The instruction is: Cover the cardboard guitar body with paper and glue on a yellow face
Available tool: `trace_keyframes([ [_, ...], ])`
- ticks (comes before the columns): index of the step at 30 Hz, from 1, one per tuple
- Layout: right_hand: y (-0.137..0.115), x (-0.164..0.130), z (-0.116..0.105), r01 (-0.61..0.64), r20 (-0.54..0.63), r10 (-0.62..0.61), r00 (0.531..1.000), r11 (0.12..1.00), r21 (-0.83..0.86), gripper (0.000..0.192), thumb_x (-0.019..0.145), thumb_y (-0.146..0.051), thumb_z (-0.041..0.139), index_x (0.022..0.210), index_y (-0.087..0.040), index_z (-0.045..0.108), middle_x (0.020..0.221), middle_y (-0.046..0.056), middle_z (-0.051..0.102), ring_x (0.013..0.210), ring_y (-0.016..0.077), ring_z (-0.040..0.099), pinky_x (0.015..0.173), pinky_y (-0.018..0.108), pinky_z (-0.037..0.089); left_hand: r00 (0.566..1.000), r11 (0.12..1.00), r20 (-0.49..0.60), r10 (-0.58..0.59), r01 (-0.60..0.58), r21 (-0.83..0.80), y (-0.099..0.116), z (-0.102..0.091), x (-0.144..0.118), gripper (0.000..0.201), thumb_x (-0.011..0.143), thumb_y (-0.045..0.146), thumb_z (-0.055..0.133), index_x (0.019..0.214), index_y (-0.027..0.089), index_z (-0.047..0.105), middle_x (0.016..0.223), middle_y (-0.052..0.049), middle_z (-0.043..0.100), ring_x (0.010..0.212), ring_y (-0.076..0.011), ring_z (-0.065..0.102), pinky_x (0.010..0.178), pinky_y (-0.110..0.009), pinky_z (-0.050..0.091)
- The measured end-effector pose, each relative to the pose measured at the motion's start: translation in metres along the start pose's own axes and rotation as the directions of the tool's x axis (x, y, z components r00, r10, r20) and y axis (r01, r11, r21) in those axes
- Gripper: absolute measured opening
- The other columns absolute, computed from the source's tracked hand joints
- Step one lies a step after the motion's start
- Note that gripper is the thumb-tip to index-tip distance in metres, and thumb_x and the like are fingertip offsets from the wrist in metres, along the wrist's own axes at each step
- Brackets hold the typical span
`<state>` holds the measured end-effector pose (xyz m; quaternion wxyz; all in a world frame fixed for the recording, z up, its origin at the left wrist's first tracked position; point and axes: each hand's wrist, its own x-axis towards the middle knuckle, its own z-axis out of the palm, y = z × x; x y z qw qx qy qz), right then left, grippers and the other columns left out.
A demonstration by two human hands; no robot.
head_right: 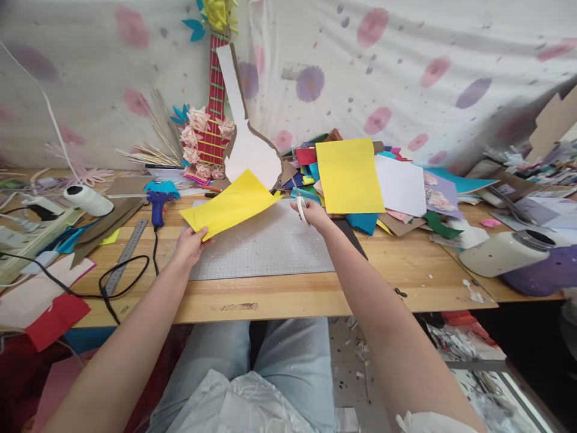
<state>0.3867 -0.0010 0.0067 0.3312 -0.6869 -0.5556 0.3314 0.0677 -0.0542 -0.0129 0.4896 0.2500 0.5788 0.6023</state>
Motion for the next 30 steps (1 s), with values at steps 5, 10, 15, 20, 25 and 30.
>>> trace_keyframes([
  [5, -0.001, -0.036, -0.004, -0.053, 0.408, -0.081, 0.909, 0.95, 0.307, 0.05, 0.065, -0.065, 0.062, 0.074, -0.017, 0.049, 0.06, -0.002, 0.05, 0.052, 0.0093, 0.051, 0.048, 0.021, 0.041, 0.982, 0.97, -0.03, 0.186, -0.188, -0.152, -0.013, 0.017, -0.011, 0.016, 0.078, 0.012, 0.053, 0.093, 0.017, 0.054, 0.102, -0.005, 0.062, 0.071, -0.0098, 0.062, 0.063, -0.027, 0.056],
  [10, -0.009, -0.039, -0.004, -0.297, 0.674, 0.098, 0.732, 0.936, 0.186, 0.05, 0.074, -0.064, 0.052, 0.077, -0.014, 0.053, 0.062, 0.003, 0.056, 0.056, 0.0144, 0.059, 0.051, 0.025, 0.048, 0.974, 0.974, -0.025, 0.225, -0.225, 0.012, -0.046, 0.034, -0.016, 0.018, 0.075, 0.019, 0.059, 0.091, 0.017, 0.053, 0.099, -0.006, 0.063, 0.084, -0.0141, 0.062, 0.074, -0.029, 0.052],
  [15, -0.012, -0.022, -0.003, -0.461, 0.731, 0.224, 0.644, 0.876, 0.138, 0.056, 0.079, -0.066, 0.04, 0.072, -0.013, 0.053, 0.058, 0.005, 0.056, 0.058, 0.0191, 0.062, 0.059, 0.034, 0.053, 0.969, 0.947, -0.028, 0.245, -0.233, 0.222, -0.055, 0.037, -0.012, 0.016, 0.073, 0.023, 0.062, 0.085, 0.018, 0.052, 0.096, -0.006, 0.064, 0.091, -0.0166, 0.062, 0.079, -0.027, 0.049],
  [20, -0.013, -0.028, -0.012, -0.476, 0.792, 0.248, 0.557, 0.877, 0.06, 0.056, 0.08, -0.065, 0.041, 0.074, -0.012, 0.057, 0.063, 0.007, 0.06, 0.061, 0.0192, 0.063, 0.064, 0.035, 0.054, 0.978, 0.964, -0.082, 0.193, -0.174, 0.201, -0.053, 0.038, -0.009, 0.016, 0.076, 0.023, 0.059, 0.089, 0.02, 0.05, 0.101, -0.007, 0.064, 0.096, -0.016, 0.061, 0.077, -0.025, 0.049],
  [25, -0.018, -0.035, -0.021, -0.475, 0.8, 0.31, 0.514, 0.879, -0.036, 0.054, 0.079, -0.064, 0.043, 0.071, -0.013, 0.057, 0.061, 0.006, 0.059, 0.058, 0.0189, 0.062, 0.062, 0.035, 0.053, 0.98, 0.971, -0.107, 0.167, -0.145, 0.188, -0.052, 0.042, -0.011, 0.017, 0.077, 0.023, 0.058, 0.092, 0.019, 0.05, 0.102, -0.008, 0.064, 0.098, -0.0167, 0.061, 0.078, -0.026, 0.049],
  [30, -0.023, -0.029, -0.009, -0.499, 0.793, 0.318, 0.521, 0.866, -0.019, 0.057, 0.08, -0.065, 0.039, 0.073, -0.011, 0.056, 0.061, 0.008, 0.059, 0.059, 0.0192, 0.063, 0.063, 0.035, 0.054, 0.993, 0.988, -0.009, 0.116, -0.114, 0.104, -0.044, 0.043, -0.02, 0.017, 0.078, 0.02, 0.056, 0.094, 0.017, 0.051, 0.109, -0.009, 0.062, 0.093, -0.0164, 0.063, 0.075, -0.028, 0.052],
])
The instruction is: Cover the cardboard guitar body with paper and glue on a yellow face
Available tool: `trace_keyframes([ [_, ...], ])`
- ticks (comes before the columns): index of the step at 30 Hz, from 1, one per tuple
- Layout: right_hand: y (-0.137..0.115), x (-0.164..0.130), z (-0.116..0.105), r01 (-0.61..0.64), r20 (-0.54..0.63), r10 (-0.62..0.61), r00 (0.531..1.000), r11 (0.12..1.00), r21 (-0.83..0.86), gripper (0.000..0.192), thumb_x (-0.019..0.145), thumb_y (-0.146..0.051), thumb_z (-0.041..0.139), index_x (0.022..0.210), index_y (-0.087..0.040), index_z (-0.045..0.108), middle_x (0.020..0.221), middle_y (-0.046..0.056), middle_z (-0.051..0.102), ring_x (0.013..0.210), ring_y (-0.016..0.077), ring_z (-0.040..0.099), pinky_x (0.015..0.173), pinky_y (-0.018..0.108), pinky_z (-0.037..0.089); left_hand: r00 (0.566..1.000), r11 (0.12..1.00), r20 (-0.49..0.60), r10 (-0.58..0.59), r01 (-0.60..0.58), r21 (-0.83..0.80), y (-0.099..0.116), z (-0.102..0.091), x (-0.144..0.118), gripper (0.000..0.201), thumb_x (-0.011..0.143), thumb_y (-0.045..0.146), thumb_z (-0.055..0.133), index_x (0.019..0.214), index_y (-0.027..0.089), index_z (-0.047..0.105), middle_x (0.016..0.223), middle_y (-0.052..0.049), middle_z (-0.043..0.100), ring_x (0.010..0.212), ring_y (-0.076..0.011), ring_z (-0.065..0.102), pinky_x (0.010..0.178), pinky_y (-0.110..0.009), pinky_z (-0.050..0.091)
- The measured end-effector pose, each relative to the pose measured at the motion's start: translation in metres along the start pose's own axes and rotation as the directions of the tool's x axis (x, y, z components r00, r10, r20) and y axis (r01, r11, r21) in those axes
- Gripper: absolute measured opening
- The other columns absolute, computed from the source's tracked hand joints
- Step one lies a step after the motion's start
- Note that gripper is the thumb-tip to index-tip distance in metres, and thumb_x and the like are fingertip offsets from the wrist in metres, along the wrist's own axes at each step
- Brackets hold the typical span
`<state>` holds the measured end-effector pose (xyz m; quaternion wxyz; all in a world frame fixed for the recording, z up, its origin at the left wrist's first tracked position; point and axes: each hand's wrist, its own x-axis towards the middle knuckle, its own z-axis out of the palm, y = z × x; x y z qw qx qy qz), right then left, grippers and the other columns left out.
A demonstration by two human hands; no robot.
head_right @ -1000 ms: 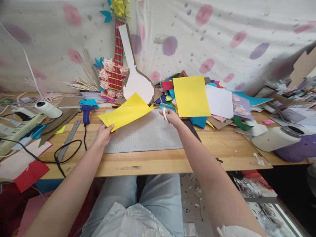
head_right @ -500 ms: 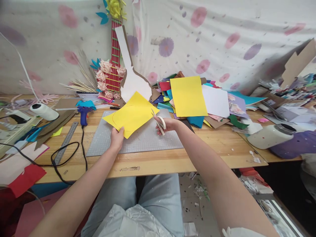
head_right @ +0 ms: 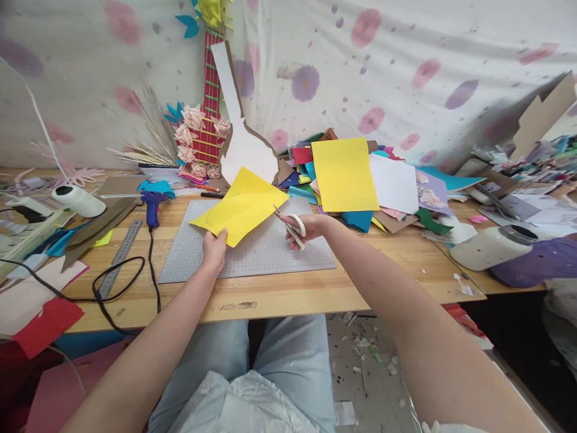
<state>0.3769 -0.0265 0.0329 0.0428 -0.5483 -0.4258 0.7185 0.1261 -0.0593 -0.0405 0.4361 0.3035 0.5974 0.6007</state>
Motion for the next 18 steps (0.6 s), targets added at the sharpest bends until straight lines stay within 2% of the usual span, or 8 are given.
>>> trace_keyframes([
  [4, -0.007, 0.012, 0.007, 0.03, -0.061, -0.026, 0.998, 0.998, 0.063, 0.057, 0.08, -0.066, 0.036, 0.072, -0.013, 0.053, 0.058, 0.007, 0.057, 0.059, 0.02, 0.062, 0.064, 0.035, 0.054, 0.979, 0.994, 0.193, -0.071, 0.087, -0.072, 0.01, -0.003, -0.004, 0.019, 0.076, 0.013, 0.056, 0.096, 0.015, 0.055, 0.106, -0.009, 0.064, 0.088, -0.0169, 0.065, 0.072, -0.032, 0.055],
  [7, -0.01, 0.017, 0.006, 0.041, -0.065, -0.036, 0.997, 0.996, 0.078, 0.055, 0.081, -0.066, 0.036, 0.073, -0.014, 0.052, 0.058, 0.006, 0.057, 0.059, 0.02, 0.062, 0.063, 0.034, 0.053, 0.952, 0.987, 0.284, -0.119, 0.146, -0.073, 0.015, -0.006, -0.004, 0.021, 0.075, 0.009, 0.056, 0.095, 0.013, 0.058, 0.1, -0.01, 0.067, 0.082, -0.0174, 0.066, 0.072, -0.035, 0.056],
  [12, -0.011, 0.022, -0.002, 0.028, -0.035, -0.026, 0.999, 0.997, 0.069, 0.056, 0.079, -0.068, 0.037, 0.072, -0.014, 0.053, 0.059, 0.007, 0.057, 0.061, 0.0196, 0.062, 0.064, 0.034, 0.054, 0.921, 0.974, 0.347, -0.18, 0.215, -0.067, 0.017, -0.009, -0.002, 0.022, 0.073, 0.009, 0.06, 0.095, 0.012, 0.061, 0.094, -0.011, 0.068, 0.077, -0.0187, 0.067, 0.072, -0.039, 0.057],
  [18, -0.011, 0.025, -0.009, 0.026, -0.023, -0.024, 0.999, 0.995, 0.1, 0.057, 0.079, -0.068, 0.037, 0.073, -0.014, 0.053, 0.063, 0.007, 0.058, 0.065, 0.0195, 0.062, 0.067, 0.035, 0.054, 0.918, 0.971, 0.347, -0.19, 0.229, -0.073, 0.017, -0.009, -0.002, 0.024, 0.07, 0.01, 0.063, 0.095, 0.01, 0.062, 0.095, -0.013, 0.068, 0.082, -0.021, 0.067, 0.074, -0.04, 0.057],
])
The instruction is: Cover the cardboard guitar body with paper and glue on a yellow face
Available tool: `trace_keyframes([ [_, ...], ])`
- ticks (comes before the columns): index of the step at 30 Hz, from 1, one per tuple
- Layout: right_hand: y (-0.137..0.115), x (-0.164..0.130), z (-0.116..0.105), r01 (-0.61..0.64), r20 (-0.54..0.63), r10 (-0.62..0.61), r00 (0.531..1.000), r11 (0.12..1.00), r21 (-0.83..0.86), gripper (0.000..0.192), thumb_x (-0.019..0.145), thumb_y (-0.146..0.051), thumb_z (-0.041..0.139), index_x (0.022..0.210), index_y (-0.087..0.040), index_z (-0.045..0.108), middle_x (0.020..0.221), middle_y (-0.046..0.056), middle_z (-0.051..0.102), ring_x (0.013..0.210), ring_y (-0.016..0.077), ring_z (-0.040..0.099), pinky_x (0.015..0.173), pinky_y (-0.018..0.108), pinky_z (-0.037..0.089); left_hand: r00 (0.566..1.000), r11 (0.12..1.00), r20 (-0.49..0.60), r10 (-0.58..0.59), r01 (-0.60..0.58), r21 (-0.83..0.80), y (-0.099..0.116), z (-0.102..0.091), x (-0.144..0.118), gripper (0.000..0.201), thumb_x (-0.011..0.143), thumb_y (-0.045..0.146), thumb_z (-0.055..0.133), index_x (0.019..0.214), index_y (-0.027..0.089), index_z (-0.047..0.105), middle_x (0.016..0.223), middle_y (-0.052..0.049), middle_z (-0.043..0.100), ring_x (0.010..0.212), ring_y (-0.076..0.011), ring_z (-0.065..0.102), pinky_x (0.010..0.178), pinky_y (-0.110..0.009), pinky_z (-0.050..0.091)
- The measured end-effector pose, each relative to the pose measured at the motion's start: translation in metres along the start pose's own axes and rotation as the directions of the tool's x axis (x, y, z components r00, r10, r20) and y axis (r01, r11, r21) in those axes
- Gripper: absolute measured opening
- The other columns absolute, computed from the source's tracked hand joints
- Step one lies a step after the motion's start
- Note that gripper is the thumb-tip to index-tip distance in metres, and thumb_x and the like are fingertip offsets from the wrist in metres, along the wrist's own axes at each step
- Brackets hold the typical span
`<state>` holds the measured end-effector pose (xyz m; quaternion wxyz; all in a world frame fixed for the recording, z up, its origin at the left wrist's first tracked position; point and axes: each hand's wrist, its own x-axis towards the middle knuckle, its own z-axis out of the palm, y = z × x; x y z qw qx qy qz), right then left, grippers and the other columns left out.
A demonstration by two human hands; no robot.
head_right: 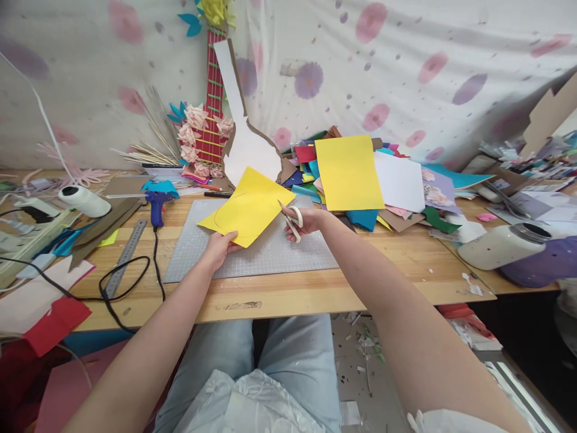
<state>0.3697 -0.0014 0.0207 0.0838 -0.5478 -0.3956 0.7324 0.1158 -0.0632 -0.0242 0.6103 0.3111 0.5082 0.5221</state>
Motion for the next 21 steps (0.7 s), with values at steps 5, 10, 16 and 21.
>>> trace_keyframes([
  [5, -0.0007, -0.0022, -0.0006, -0.008, 0.016, 0.008, 1.0, 1.0, 0.007, 0.06, 0.08, -0.068, 0.034, 0.073, -0.012, 0.054, 0.061, 0.008, 0.058, 0.064, 0.02, 0.062, 0.066, 0.035, 0.053, 1.0, 1.0, 0.011, 0.019, -0.019, 0.016, -0.0014, 0.0, 0.0006, 0.027, 0.072, 0.008, 0.06, 0.099, 0.01, 0.06, 0.098, -0.013, 0.068, 0.084, -0.0206, 0.067, 0.073, -0.039, 0.057],
  [10, -0.0017, -0.0037, -0.0003, -0.025, 0.029, 0.025, 0.999, 1.0, 0.009, 0.061, 0.08, -0.068, 0.034, 0.074, -0.011, 0.055, 0.06, 0.008, 0.057, 0.061, 0.0209, 0.061, 0.064, 0.037, 0.053, 1.0, 1.0, 0.002, 0.02, -0.02, 0.01, -0.0003, 0.0011, -0.0017, 0.029, 0.07, 0.008, 0.063, 0.099, 0.01, 0.06, 0.097, -0.013, 0.067, 0.084, -0.021, 0.066, 0.073, -0.04, 0.057],
  [16, -0.0023, -0.0037, 0.0004, -0.025, 0.005, 0.025, 1.0, 1.0, 0.013, 0.061, 0.08, -0.068, 0.034, 0.072, -0.012, 0.056, 0.06, 0.009, 0.058, 0.061, 0.021, 0.061, 0.063, 0.037, 0.052, 1.0, 1.0, 0.015, 0.017, -0.017, 0.01, -0.0003, 0.001, -0.0018, 0.028, 0.07, 0.009, 0.063, 0.098, 0.01, 0.06, 0.096, -0.013, 0.068, 0.085, -0.0213, 0.066, 0.074, -0.04, 0.057],
  [21, -0.0021, -0.0019, -0.0011, -0.032, -0.022, 0.032, 0.999, 0.999, 0.012, 0.059, 0.08, -0.068, 0.036, 0.072, -0.012, 0.057, 0.061, 0.008, 0.059, 0.061, 0.0193, 0.061, 0.063, 0.034, 0.053, 1.0, 1.0, 0.01, 0.021, -0.021, 0.022, -0.0004, 0.0008, -0.0017, 0.026, 0.073, 0.007, 0.058, 0.099, 0.01, 0.059, 0.098, -0.013, 0.067, 0.083, -0.0206, 0.066, 0.073, -0.04, 0.057],
])
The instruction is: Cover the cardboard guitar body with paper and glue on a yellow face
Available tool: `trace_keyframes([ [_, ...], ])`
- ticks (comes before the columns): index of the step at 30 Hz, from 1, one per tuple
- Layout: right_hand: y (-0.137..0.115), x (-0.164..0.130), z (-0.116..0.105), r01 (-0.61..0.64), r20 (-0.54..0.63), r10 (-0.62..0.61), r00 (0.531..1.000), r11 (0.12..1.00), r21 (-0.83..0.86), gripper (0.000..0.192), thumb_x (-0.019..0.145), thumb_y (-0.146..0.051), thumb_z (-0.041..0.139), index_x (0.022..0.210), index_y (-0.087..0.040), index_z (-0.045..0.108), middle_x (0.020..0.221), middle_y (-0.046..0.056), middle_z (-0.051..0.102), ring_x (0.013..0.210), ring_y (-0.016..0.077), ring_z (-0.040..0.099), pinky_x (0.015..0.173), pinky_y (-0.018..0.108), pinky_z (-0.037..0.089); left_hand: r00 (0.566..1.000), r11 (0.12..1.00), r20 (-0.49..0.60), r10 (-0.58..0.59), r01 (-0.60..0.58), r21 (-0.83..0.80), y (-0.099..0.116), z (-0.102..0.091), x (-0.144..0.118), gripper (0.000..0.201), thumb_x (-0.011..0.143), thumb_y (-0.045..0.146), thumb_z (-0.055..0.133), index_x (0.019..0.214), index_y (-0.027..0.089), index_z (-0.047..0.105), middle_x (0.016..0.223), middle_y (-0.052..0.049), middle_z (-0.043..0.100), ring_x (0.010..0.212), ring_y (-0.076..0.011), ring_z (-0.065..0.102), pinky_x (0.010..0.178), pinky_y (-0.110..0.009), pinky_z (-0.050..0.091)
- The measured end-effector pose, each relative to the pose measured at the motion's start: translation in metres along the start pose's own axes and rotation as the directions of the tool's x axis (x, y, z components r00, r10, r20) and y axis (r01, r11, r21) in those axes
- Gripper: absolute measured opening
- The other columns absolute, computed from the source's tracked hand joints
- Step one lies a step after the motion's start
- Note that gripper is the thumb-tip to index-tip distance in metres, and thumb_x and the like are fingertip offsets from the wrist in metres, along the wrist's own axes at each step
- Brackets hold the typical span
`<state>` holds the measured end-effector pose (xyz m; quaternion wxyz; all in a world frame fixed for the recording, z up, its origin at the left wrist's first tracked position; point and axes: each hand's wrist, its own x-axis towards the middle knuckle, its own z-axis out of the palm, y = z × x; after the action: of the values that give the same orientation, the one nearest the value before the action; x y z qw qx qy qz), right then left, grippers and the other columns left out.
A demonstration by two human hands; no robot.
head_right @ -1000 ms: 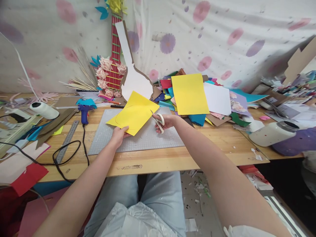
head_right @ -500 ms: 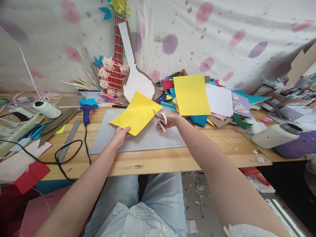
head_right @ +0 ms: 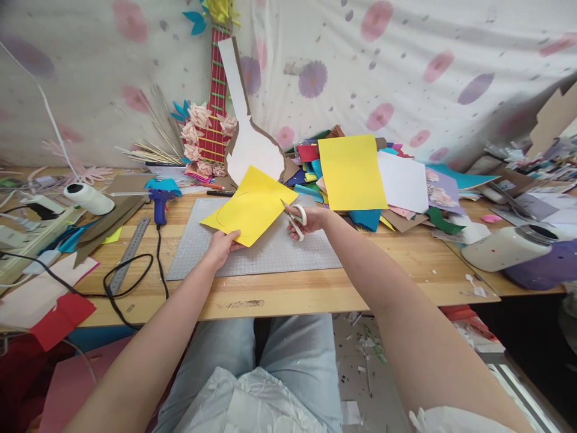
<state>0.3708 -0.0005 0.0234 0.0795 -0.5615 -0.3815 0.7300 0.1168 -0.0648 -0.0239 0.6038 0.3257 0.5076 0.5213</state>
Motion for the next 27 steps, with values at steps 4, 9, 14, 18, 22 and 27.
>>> trace_keyframes([
  [4, -0.0007, 0.0002, -0.0007, 0.003, -0.004, -0.003, 1.0, 1.0, 0.016, 0.057, 0.08, -0.066, 0.038, 0.073, -0.013, 0.056, 0.064, 0.008, 0.06, 0.063, 0.0179, 0.061, 0.065, 0.033, 0.053, 1.0, 1.0, 0.005, -0.004, 0.004, -0.012, 0.001, -0.0005, -0.0004, 0.027, 0.072, 0.007, 0.059, 0.098, 0.01, 0.059, 0.097, -0.012, 0.067, 0.083, -0.0208, 0.067, 0.074, -0.041, 0.057],
  [9, -0.0027, -0.0029, 0.0002, -0.002, 0.014, 0.002, 1.0, 1.0, -0.001, 0.057, 0.081, -0.066, 0.036, 0.072, -0.013, 0.056, 0.063, 0.008, 0.06, 0.063, 0.0187, 0.061, 0.065, 0.034, 0.053, 1.0, 1.0, 0.004, -0.008, 0.008, -0.018, 0.0018, -0.0004, -0.0011, 0.025, 0.074, 0.007, 0.058, 0.098, 0.01, 0.059, 0.097, -0.013, 0.068, 0.084, -0.0212, 0.067, 0.074, -0.041, 0.057],
  [14, -0.002, -0.0019, -0.004, 0.008, 0.018, -0.008, 1.0, 1.0, -0.015, 0.057, 0.08, -0.066, 0.039, 0.073, -0.012, 0.056, 0.063, 0.009, 0.059, 0.064, 0.0191, 0.061, 0.065, 0.034, 0.054, 1.0, 1.0, 0.003, -0.001, 0.001, -0.016, 0.0015, 0.0003, -0.001, 0.026, 0.074, 0.007, 0.057, 0.099, 0.009, 0.059, 0.098, -0.013, 0.067, 0.082, -0.0203, 0.067, 0.073, -0.04, 0.057],
  [18, -0.0015, -0.0005, -0.0063, 0.008, 0.038, -0.008, 0.999, 1.0, -0.016, 0.057, 0.075, -0.068, 0.045, 0.073, -0.012, 0.054, 0.065, 0.008, 0.059, 0.064, 0.0187, 0.061, 0.067, 0.035, 0.054, 1.0, 1.0, -0.013, -0.004, 0.004, -0.005, 0.0023, 0.001, -0.0013, 0.027, 0.074, 0.006, 0.056, 0.101, 0.008, 0.058, 0.099, -0.014, 0.067, 0.08, -0.0194, 0.067, 0.071, -0.04, 0.058],
  [22, -0.003, -0.0029, -0.0036, -0.006, 0.034, 0.007, 0.999, 1.0, -0.026, 0.056, 0.078, -0.067, 0.043, 0.074, -0.013, 0.055, 0.065, 0.008, 0.06, 0.063, 0.0179, 0.061, 0.065, 0.033, 0.054, 1.0, 1.0, -0.01, -0.003, 0.003, -0.003, 0.003, 0.0013, -0.0019, 0.027, 0.074, 0.005, 0.056, 0.101, 0.008, 0.058, 0.098, -0.014, 0.067, 0.08, -0.0194, 0.067, 0.071, -0.039, 0.058],
  [27, -0.0044, -0.0039, -0.0014, -0.003, 0.037, 0.005, 0.999, 1.0, -0.031, 0.055, 0.077, -0.067, 0.044, 0.074, -0.013, 0.055, 0.064, 0.009, 0.06, 0.063, 0.0185, 0.061, 0.063, 0.032, 0.054, 1.0, 1.0, -0.013, -0.003, 0.003, -0.014, 0.0025, 0.001, -0.0017, 0.026, 0.073, 0.006, 0.059, 0.099, 0.008, 0.059, 0.096, -0.013, 0.068, 0.081, -0.0207, 0.067, 0.071, -0.039, 0.058],
])
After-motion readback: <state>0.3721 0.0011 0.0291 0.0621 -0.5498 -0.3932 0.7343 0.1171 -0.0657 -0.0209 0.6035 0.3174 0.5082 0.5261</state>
